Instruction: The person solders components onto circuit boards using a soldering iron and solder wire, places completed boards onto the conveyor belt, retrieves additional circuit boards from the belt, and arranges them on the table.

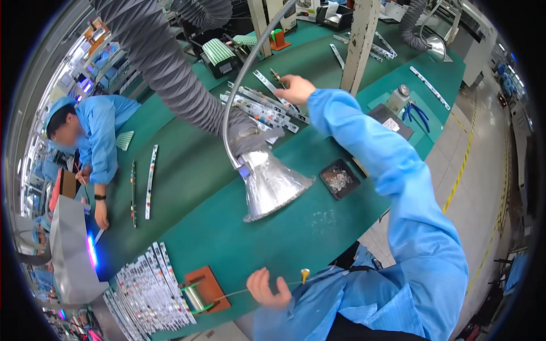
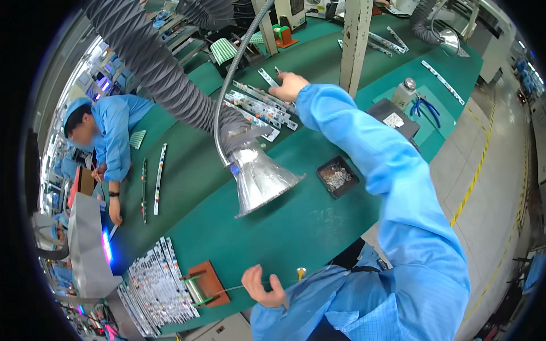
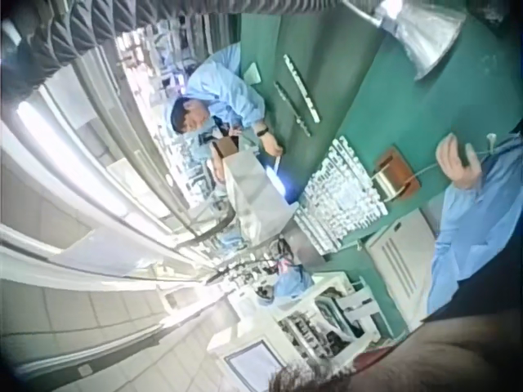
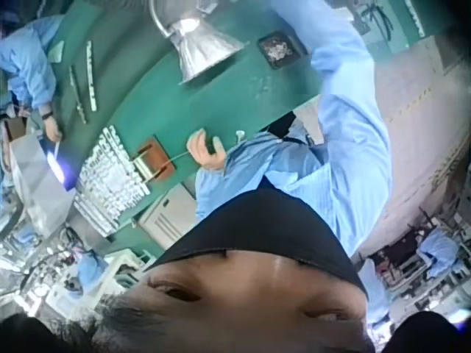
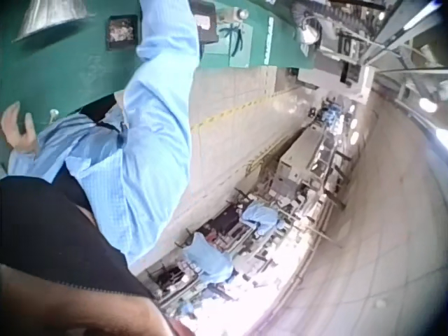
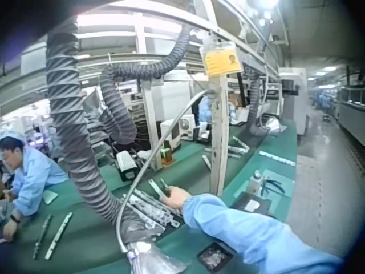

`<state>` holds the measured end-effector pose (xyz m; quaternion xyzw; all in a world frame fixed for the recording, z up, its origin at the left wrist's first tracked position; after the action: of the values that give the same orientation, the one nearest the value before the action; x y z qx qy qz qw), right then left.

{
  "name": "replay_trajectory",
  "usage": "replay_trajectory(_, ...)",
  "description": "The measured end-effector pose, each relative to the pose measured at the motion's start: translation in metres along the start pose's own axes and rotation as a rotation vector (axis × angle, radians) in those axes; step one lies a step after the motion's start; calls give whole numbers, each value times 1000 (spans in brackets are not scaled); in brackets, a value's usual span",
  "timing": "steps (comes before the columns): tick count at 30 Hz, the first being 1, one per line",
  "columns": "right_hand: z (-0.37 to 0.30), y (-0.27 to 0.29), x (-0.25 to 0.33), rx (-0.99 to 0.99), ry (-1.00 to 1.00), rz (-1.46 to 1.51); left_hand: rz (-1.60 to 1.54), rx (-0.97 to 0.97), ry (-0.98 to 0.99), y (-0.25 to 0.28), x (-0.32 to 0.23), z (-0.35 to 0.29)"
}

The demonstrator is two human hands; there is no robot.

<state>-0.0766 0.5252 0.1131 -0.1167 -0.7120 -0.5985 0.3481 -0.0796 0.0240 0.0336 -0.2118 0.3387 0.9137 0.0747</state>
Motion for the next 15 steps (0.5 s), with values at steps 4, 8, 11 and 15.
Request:
replay_trajectory(4, 55, -39, -40, -117, -290, -182, 55, -76, 10, -1, 8, -7)
replay_trajectory(8, 80, -58, -62, -81, -407, -169, 30, -48, 51, -4, 14, -4)
replay_trajectory(11, 88, -82, -43, 27, -261, -94, 14, -31, 65, -3, 16, -1)
replay_trajectory(15, 74, -128, -3, 126, -129, -309, -15, 7, 118, -3, 17, 0)
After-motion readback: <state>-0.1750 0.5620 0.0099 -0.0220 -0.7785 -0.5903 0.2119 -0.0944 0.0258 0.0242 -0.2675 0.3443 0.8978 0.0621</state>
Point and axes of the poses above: each hand's wrist, its own z-axis towards the middle knuckle, its own y-axis out of the back of the hand, x = y × z, the point moved 5 cm from there along z, towards the middle knuckle, and after that the axes turned 9 degrees about -y, right-handed, at the moved point
